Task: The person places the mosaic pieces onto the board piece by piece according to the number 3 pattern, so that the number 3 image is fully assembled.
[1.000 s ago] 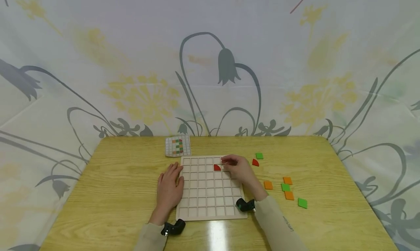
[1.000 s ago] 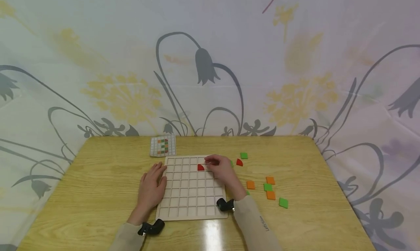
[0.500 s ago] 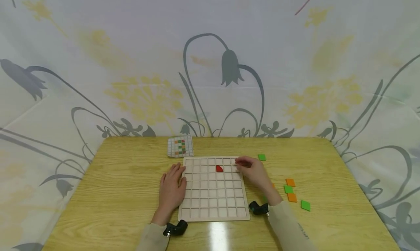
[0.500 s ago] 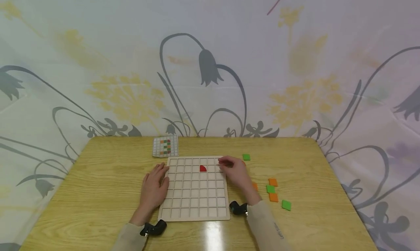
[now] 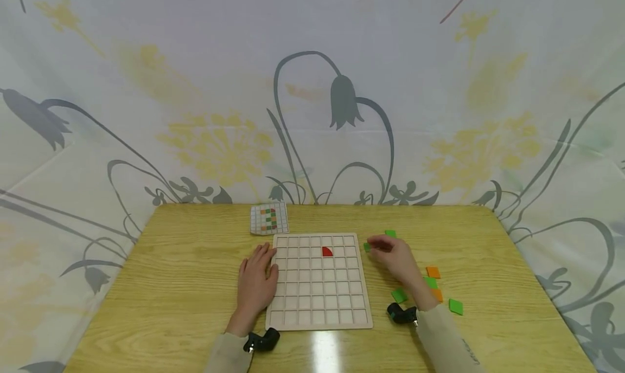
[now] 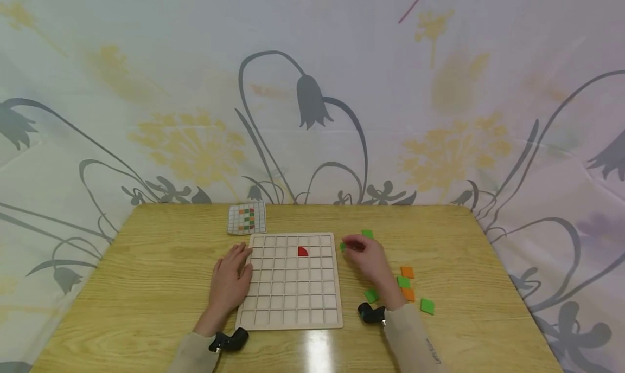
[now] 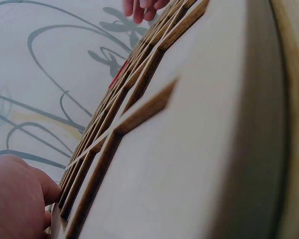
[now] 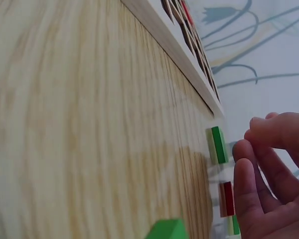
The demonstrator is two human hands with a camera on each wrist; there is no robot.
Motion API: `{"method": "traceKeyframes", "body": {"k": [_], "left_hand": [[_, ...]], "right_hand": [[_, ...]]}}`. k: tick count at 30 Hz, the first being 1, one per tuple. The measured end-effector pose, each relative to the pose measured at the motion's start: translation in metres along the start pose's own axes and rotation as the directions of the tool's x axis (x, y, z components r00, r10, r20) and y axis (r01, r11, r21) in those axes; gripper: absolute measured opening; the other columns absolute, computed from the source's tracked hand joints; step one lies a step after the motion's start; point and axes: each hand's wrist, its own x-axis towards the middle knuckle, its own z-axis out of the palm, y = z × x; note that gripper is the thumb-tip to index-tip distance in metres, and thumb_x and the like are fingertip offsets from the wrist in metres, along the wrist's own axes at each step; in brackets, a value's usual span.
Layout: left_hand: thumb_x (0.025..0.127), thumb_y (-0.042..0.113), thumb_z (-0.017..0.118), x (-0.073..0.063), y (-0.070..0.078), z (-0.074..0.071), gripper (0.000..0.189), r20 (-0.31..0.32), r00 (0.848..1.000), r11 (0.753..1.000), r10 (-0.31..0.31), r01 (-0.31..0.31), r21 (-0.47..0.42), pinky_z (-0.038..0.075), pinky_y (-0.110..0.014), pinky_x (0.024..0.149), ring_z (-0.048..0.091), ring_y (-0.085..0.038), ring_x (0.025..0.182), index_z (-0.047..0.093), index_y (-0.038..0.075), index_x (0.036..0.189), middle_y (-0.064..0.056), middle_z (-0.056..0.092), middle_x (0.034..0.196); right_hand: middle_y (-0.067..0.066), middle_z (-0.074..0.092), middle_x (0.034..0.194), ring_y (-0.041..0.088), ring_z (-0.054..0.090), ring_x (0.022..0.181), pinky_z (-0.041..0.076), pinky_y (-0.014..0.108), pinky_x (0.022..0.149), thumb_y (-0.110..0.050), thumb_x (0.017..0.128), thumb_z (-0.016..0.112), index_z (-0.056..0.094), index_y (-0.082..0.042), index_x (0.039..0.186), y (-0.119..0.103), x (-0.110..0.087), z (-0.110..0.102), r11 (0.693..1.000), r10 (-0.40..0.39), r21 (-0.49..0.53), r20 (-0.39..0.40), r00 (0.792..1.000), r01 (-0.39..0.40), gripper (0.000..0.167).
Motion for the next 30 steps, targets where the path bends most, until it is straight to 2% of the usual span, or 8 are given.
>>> {"method": "traceKeyframes", "body": {"k": [6,10,18,30], "left_hand": [[0.098,0.013,0.058,-0.0009,-0.0008,0.001,0.039,0.001,1.0,1.0,-0.005,0.005,-0.006,0.019,-0.062,0.112,0.036,-0.034,0.142,0.061,0.003,0.136,-0.014,0.048,0.149],[0.098,0.013,0.058,-0.001,-0.0014,0.0008,0.038,-0.003,1.0,1.0,0.001,-0.001,-0.008,0.02,-0.063,0.112,0.037,-0.035,0.141,0.062,0.003,0.135,-0.015,0.049,0.148],[0.098,0.014,0.058,0.0,-0.003,0.0017,0.039,0.011,1.0,1.0,0.0,0.0,-0.002,0.019,-0.062,0.113,0.035,-0.033,0.142,0.06,0.005,0.137,-0.014,0.048,0.15],[0.098,0.013,0.058,-0.0008,-0.0025,0.0016,0.039,0.001,1.0,1.0,-0.003,0.003,0.002,0.02,-0.062,0.112,0.037,-0.034,0.141,0.061,0.004,0.135,-0.014,0.048,0.149]], "right_hand": [[0.02,0.066,0.119,0.034,0.062,0.108,0.052,0.023,0.084,0.001,0.092,0.068,0.067,0.005,0.122,-0.0014,-0.0026,-0.0057,1.0,-0.01,0.027,-0.01,1.0,0.01,0.03],[0.021,0.064,0.125,0.036,0.06,0.114,0.053,0.029,0.089,0.001,0.093,0.067,0.065,0.005,0.126,-0.0006,-0.0019,-0.0063,1.0,-0.017,0.023,-0.003,1.0,0.017,0.033],[0.02,0.064,0.127,0.035,0.061,0.113,0.053,0.044,0.092,0.005,0.091,0.065,0.064,0.004,0.128,0.0036,0.0026,-0.0022,0.998,-0.008,-0.066,-0.004,1.0,0.008,0.037],[0.018,0.067,0.118,0.032,0.064,0.101,0.055,0.044,0.084,0.01,0.087,0.065,0.068,0.002,0.123,-0.0012,0.006,0.0013,0.982,0.016,-0.19,-0.006,1.0,-0.017,0.037]]}}
